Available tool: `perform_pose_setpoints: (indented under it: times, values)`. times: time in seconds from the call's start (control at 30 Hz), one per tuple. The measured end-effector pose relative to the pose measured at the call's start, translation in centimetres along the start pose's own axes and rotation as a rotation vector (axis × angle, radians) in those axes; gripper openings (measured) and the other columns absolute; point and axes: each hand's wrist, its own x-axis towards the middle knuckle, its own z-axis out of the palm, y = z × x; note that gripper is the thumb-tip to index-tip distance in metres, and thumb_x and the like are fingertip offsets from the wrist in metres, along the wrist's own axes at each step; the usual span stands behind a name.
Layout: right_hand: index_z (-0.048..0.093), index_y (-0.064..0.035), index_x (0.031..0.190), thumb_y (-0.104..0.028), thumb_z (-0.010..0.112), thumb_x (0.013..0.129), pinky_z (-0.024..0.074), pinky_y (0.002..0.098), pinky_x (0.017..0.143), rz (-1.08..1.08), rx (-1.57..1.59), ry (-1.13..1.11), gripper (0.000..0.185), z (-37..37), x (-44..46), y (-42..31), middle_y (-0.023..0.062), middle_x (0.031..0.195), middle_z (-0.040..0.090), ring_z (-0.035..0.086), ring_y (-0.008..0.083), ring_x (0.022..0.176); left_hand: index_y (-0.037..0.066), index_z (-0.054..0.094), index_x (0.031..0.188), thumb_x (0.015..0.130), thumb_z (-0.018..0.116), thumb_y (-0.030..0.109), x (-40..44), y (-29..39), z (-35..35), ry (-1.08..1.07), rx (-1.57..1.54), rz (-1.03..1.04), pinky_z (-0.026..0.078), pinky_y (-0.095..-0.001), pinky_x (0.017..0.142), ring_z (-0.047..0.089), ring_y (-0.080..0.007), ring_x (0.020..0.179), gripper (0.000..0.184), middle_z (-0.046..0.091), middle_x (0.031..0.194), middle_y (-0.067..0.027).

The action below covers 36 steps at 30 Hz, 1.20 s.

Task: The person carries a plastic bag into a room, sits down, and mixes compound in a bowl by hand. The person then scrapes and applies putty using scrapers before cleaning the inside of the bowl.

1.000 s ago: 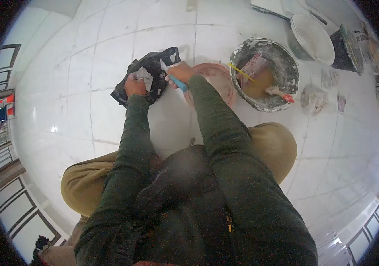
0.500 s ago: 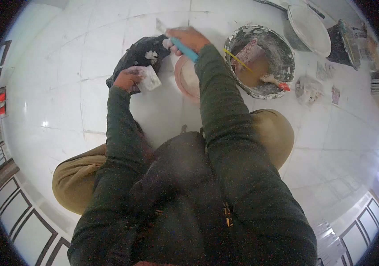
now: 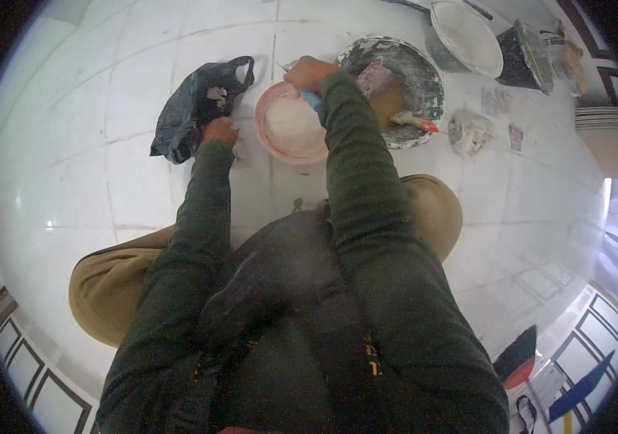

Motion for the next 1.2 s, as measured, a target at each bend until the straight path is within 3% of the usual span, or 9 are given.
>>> perform_pose_setpoints:
  times: [0.07, 0.2, 0.33, 0.43, 0.63, 0.73, 0.87, 0.97, 1.2]
  values:
    - [0.059, 0.0064, 0.092, -0.027, 0.049, 0.078, 0.0459, 0.0404, 0.076, -0.095, -0.16, 0.01, 0.038, 0.4, 0.3, 0.7, 0.0204, 0.087, 0.062, 0.061, 0.0323, 0.08, 0.008, 0.058, 0.106, 0.072, 0.061, 0.028, -0.2, 1.7, 0.9, 0.04, -0.098, 0.033, 0.043, -0.0395, 0.086, 0.055, -0.0328, 0.1, 0.04, 0.058, 0.105, -0.0189]
    - [0.06, 0.0057, 0.079, -0.026, 0.049, 0.078, 0.0451, 0.0348, 0.055, -0.102, -0.146, -0.032, 0.034, -0.4, -2.4, -0.6, 0.0147, 0.07, 0.06, 0.056, 0.0206, 0.058, 0.007, 0.058, 0.106, 0.073, 0.058, 0.026, -0.9, 3.6, 2.8, 0.049, -0.287, 0.079, 0.044, -0.0394, 0.083, 0.057, -0.0331, 0.096, 0.038, 0.059, 0.103, -0.0195]
    - [0.058, 0.0084, 0.075, -0.022, 0.052, 0.075, 0.0454, 0.0342, 0.052, -0.022, 0.038, -0.063, 0.031, 0.5, -3.4, -0.7, 0.016, 0.068, 0.06, 0.056, 0.0199, 0.054, 0.007, 0.059, 0.105, 0.074, 0.057, 0.025, 0.5, 2.2, 3.4, -0.094, -0.513, 0.018, 0.045, -0.0379, 0.08, 0.058, -0.0337, 0.093, 0.036, 0.06, 0.101, -0.0189]
    - [0.058, 0.0085, 0.075, -0.018, 0.056, 0.071, 0.046, 0.0338, 0.05, 0.02, 0.134, 0.0, 0.027, 3.1, -1.5, 0.8, 0.0164, 0.066, 0.06, 0.057, 0.0196, 0.053, 0.005, 0.059, 0.103, 0.076, 0.055, 0.027, 1.6, 1.5, 3.4, 0.182, -0.527, 0.157, 0.045, -0.0384, 0.078, 0.058, -0.0341, 0.092, 0.035, 0.06, 0.098, -0.0195]
    - [0.059, 0.0084, 0.082, -0.019, 0.059, 0.066, 0.0483, 0.0348, 0.06, 0.098, 0.115, 0.229, 0.032, 8.2, 1.6, 5.3, 0.0201, 0.073, 0.061, 0.061, 0.026, 0.065, 0.002, 0.058, 0.103, 0.082, 0.05, 0.024, -1.6, 3.5, 3.7, 0.424, -0.546, 0.095, 0.045, -0.0415, 0.075, 0.057, -0.0382, 0.087, 0.032, 0.06, 0.091, -0.0237]
    - [0.059, 0.0079, 0.084, -0.021, 0.058, 0.066, 0.0476, 0.035, 0.068, 0.168, 0.054, 0.235, 0.034, 9.5, 2.4, 6.4, 0.0224, 0.082, 0.061, 0.061, 0.029, 0.076, 0.002, 0.057, 0.103, 0.084, 0.046, 0.022, -2.4, 4.1, 5.9, 0.55, -0.815, 0.124, 0.044, -0.0429, 0.074, 0.057, -0.0393, 0.085, 0.03, 0.059, 0.089, -0.0242]
    - [0.06, 0.0062, 0.083, -0.019, 0.054, 0.067, 0.0464, 0.037, 0.071, 0.218, 0.088, 0.365, 0.03, 10.0, 1.3, 5.0, 0.0233, 0.084, 0.06, 0.06, 0.0306, 0.081, 0.003, 0.056, 0.106, 0.085, 0.043, 0.019, -1.5, 3.6, 7.8, 0.556, -0.764, 0.102, 0.044, -0.0439, 0.075, 0.057, -0.0387, 0.084, 0.03, 0.059, 0.089, -0.0239]
    - [0.061, 0.0071, 0.073, -0.015, 0.05, 0.064, 0.0451, 0.0405, 0.076, 0.122, 0.137, 0.325, 0.027, 10.1, 2.3, 4.7, 0.0275, 0.082, 0.059, 0.059, 0.0373, 0.081, 0.003, 0.056, 0.106, 0.085, 0.042, 0.019, -2.2, 4.4, 7.3, 0.539, -0.741, 0.089, 0.043, -0.0431, 0.077, 0.056, -0.0381, 0.088, 0.03, 0.057, 0.093, -0.0237]
    - [0.063, 0.0025, 0.081, -0.02, 0.051, 0.07, 0.046, 0.0408, 0.074, -0.028, -0.066, 0.205, 0.028, 11.8, 4.8, 4.0, 0.0237, 0.087, 0.06, 0.059, 0.0361, 0.083, 0.003, 0.053, 0.111, 0.088, 0.038, 0.02, -1.1, 3.4, 8.5, 0.471, -0.814, 0.118, 0.042, -0.0417, 0.081, 0.053, -0.037, 0.092, 0.032, 0.054, 0.099, -0.0231]
